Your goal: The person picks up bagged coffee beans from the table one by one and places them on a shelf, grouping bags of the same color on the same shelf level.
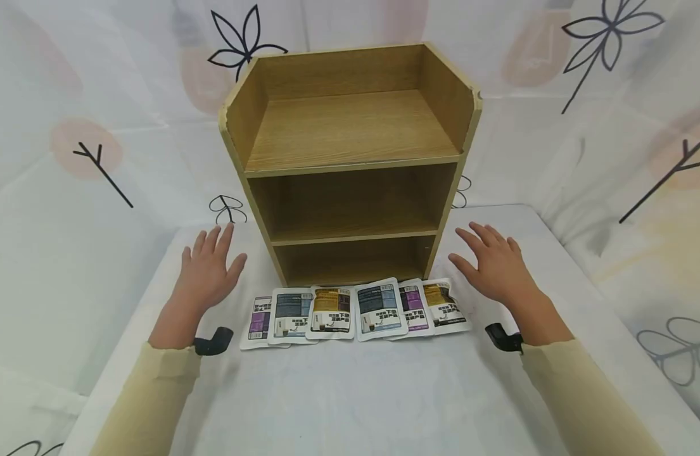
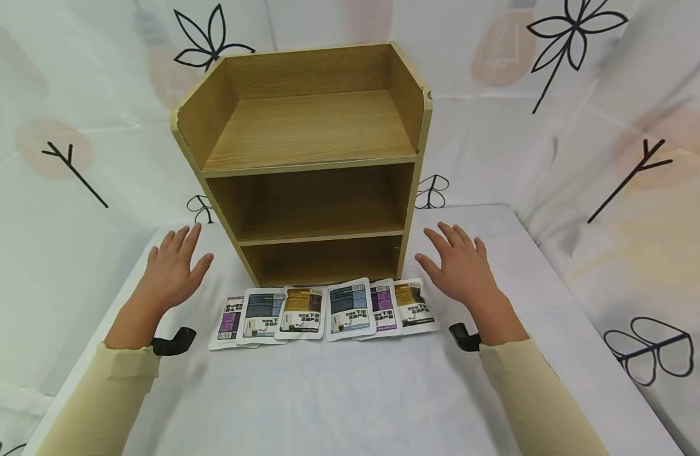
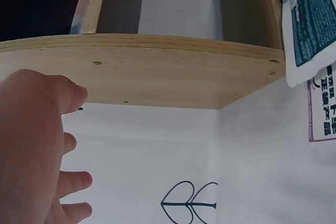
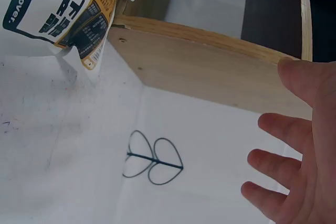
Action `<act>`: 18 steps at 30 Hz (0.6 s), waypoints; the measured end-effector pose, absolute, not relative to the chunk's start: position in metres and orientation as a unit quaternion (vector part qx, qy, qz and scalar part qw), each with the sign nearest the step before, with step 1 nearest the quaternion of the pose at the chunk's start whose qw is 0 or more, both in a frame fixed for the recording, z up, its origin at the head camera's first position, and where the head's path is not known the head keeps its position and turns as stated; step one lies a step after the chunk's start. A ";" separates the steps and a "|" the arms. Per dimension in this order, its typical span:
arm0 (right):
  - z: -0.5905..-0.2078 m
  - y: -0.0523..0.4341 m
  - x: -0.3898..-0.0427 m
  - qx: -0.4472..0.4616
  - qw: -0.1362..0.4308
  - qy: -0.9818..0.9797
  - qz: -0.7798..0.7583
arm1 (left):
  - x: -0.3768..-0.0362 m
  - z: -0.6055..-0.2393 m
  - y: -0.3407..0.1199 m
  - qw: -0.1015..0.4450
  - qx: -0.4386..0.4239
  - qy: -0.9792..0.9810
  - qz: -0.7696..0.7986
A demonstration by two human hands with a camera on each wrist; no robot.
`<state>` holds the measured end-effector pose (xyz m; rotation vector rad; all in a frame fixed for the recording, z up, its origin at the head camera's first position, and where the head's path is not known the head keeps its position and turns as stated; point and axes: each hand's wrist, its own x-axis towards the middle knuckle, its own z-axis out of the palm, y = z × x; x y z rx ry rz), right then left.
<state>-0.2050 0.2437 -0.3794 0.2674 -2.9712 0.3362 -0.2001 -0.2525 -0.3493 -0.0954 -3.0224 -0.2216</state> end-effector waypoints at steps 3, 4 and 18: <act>-0.380 0.243 -0.202 0.094 0.071 -0.986 0.114 | -0.199 -0.346 -0.252 0.062 -0.036 -0.995 -0.076; -0.380 0.243 -0.202 0.098 0.072 -0.986 0.115 | -0.199 -0.345 -0.252 0.066 -0.037 -0.994 -0.078; -0.381 0.244 -0.188 0.157 0.038 -0.979 0.122 | -0.200 -0.331 -0.249 0.140 -0.056 -0.979 -0.138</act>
